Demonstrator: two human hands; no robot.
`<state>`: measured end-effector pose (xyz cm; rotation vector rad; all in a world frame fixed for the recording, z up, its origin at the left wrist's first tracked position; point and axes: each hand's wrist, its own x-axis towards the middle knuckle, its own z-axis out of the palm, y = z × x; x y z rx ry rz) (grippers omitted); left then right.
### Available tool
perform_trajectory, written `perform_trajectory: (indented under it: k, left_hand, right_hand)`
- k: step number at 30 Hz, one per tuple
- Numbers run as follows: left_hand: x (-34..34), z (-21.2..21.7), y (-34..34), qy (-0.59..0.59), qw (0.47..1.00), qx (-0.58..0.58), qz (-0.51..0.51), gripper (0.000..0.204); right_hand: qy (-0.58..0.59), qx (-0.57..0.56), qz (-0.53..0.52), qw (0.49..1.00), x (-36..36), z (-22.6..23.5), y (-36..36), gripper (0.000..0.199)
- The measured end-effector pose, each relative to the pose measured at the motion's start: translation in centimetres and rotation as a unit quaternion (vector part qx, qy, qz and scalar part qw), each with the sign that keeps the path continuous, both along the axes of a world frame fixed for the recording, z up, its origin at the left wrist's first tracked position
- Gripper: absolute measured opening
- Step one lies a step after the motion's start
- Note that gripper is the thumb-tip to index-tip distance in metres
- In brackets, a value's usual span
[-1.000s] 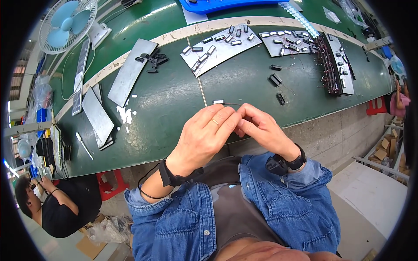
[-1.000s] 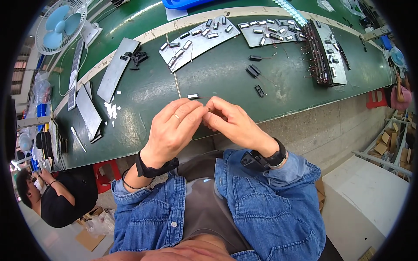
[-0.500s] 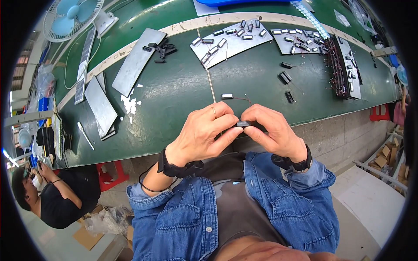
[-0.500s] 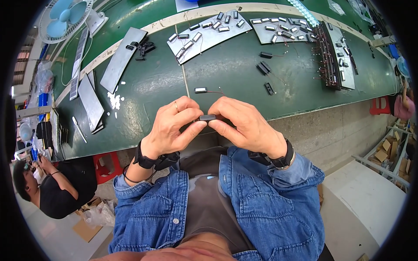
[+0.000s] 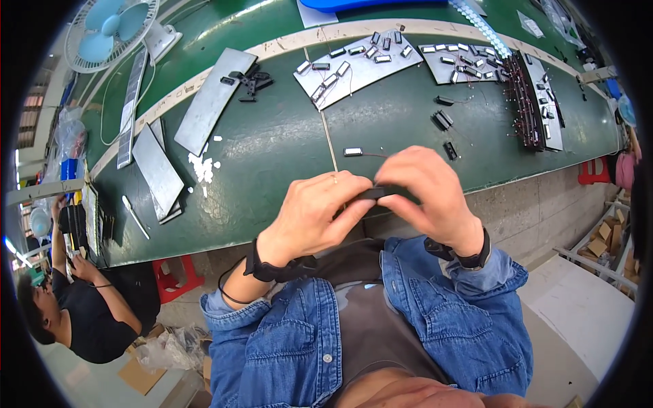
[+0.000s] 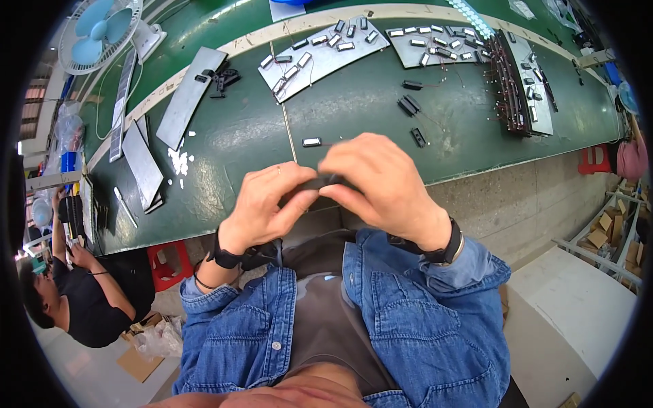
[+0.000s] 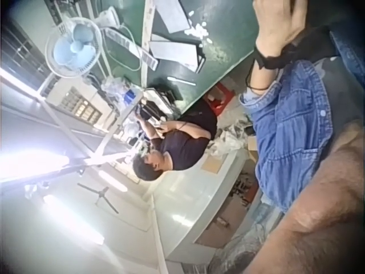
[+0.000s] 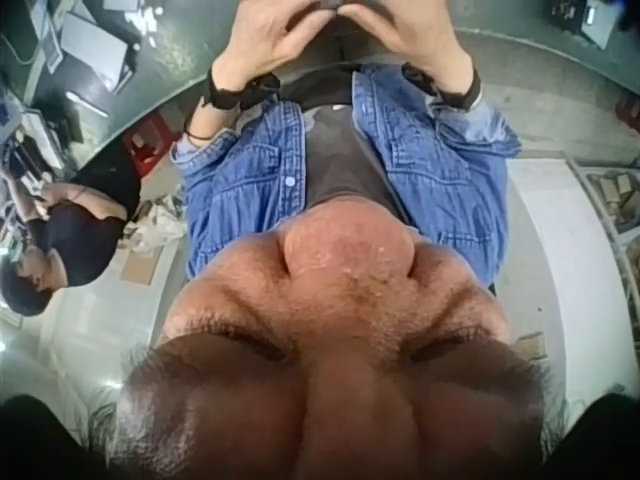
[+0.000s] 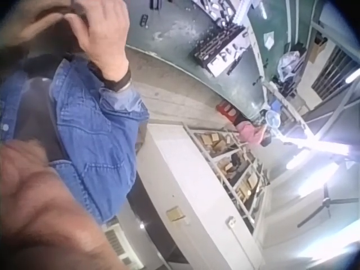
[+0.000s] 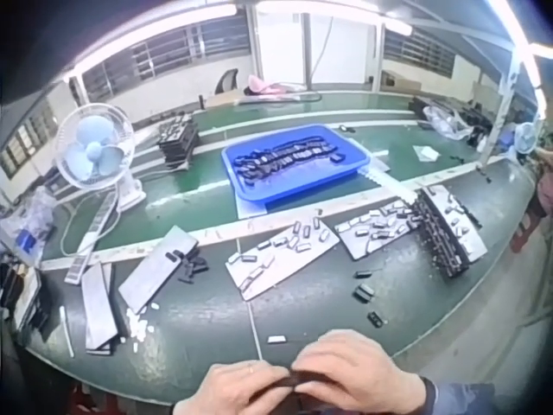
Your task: The person picks up a black plastic component and a small rectangular part, fits them together by hand, and places the assembly onto a metal plate. This process is repeated with additional components, occasionally reaching into a blue tray to retrieve more parts.
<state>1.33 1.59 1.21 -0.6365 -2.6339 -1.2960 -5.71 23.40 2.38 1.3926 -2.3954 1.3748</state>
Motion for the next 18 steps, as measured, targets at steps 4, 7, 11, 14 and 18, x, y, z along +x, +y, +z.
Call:
perform_trajectory:
  k: [4,7,11,14,18]
  left_hand:
    - [0.6,-1.3,0.5,-0.177,0.95,0.253,0.039,0.019]
    - [0.6,-1.3,1.3,-0.336,0.82,0.463,0.025,0.021]
    - [0.6,-0.5,1.7,-0.363,0.817,0.448,0.021,0.019]
    - [0.4,-0.1,0.1,-0.389,0.893,0.224,0.018,0.019]
    - [0.1,0.3,-1.4,-0.179,0.964,0.164,0.111,0.022]
  right_hand:
    - [-0.147,-0.233,-0.133,0.952,1.1,-1.2,-0.9,0.03]
    - [-0.353,-0.287,-0.102,0.885,2.2,-1.7,-1.1,0.033]
    - [-0.389,-0.186,-0.047,0.901,3.2,-1.2,-1.9,0.033]
    - [-0.413,-0.137,-0.056,0.899,2.8,-0.9,-1.8,0.027]
    - [-0.07,-0.054,-0.092,0.992,2.3,-1.8,-2.0,0.026]
